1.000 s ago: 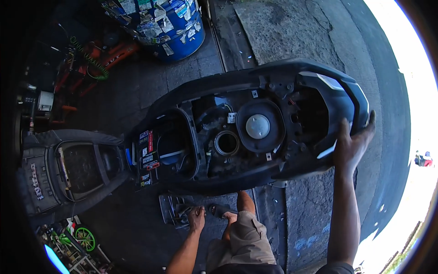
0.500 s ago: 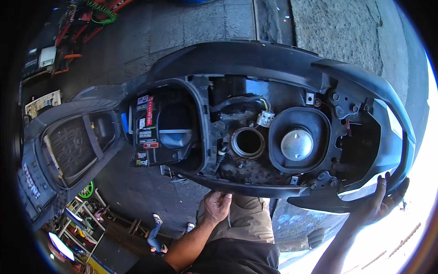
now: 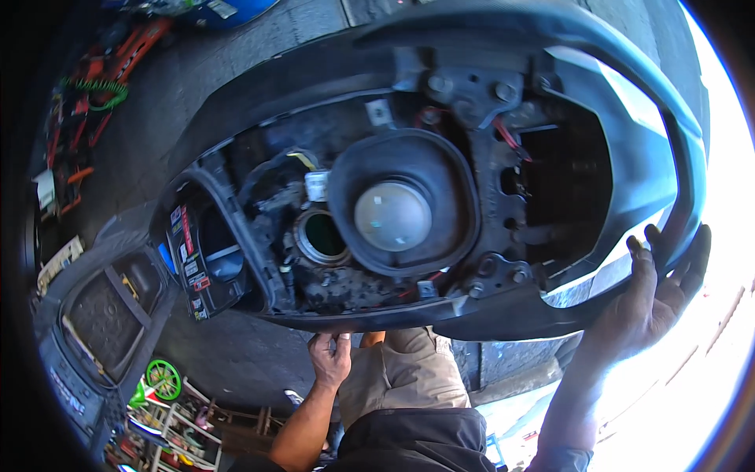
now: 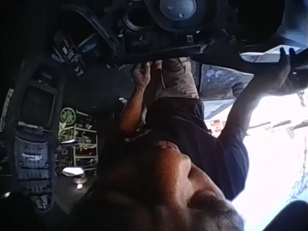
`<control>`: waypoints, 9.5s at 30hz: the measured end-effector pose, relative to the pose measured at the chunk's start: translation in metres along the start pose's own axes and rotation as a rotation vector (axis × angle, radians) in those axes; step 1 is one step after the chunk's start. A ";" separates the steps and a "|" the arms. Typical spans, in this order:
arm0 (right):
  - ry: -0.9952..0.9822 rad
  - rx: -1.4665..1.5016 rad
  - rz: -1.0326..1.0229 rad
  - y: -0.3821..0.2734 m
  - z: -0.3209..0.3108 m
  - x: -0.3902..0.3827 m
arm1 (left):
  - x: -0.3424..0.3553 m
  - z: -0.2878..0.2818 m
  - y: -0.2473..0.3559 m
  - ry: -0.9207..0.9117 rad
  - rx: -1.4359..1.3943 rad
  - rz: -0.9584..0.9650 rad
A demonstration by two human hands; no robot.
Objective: Removing, inspecting, and preparing to clean a fuel pump component from a motorcycle tank.
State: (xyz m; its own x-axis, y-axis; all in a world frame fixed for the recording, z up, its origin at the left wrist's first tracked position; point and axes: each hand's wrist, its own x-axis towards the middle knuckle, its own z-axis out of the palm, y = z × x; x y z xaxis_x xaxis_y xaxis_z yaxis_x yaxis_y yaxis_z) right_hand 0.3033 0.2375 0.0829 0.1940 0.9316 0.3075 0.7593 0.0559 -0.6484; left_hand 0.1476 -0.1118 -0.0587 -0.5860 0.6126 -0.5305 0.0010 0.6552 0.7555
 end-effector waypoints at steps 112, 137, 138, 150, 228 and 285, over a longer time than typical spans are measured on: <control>-0.025 -0.047 0.050 -0.005 0.002 0.004 | 0.050 0.011 0.178 -0.102 0.017 0.374; -0.012 0.040 0.045 0.017 -0.007 0.011 | 0.054 0.013 0.151 0.125 -0.392 0.625; 0.009 0.017 0.024 0.010 -0.004 0.006 | 0.053 0.008 0.150 0.170 -0.345 0.615; -0.074 0.025 -0.222 0.006 -0.001 0.008 | -0.011 0.015 0.082 0.146 -0.068 0.609; -1.055 -0.103 0.339 0.448 -0.049 -0.640 | -0.053 -0.091 -0.629 0.466 0.769 -0.159; -1.449 0.056 0.290 0.298 0.026 -0.502 | -0.102 0.104 -0.343 0.321 0.247 -0.471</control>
State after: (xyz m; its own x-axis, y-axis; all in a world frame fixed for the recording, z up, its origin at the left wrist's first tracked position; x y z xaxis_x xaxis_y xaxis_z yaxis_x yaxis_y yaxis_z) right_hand 0.4162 -0.2046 -0.2831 -0.4694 0.4489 -0.7603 0.7723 -0.2086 -0.6000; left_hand 0.2917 -0.3527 -0.3034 -0.7836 0.0946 -0.6140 -0.1517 0.9293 0.3367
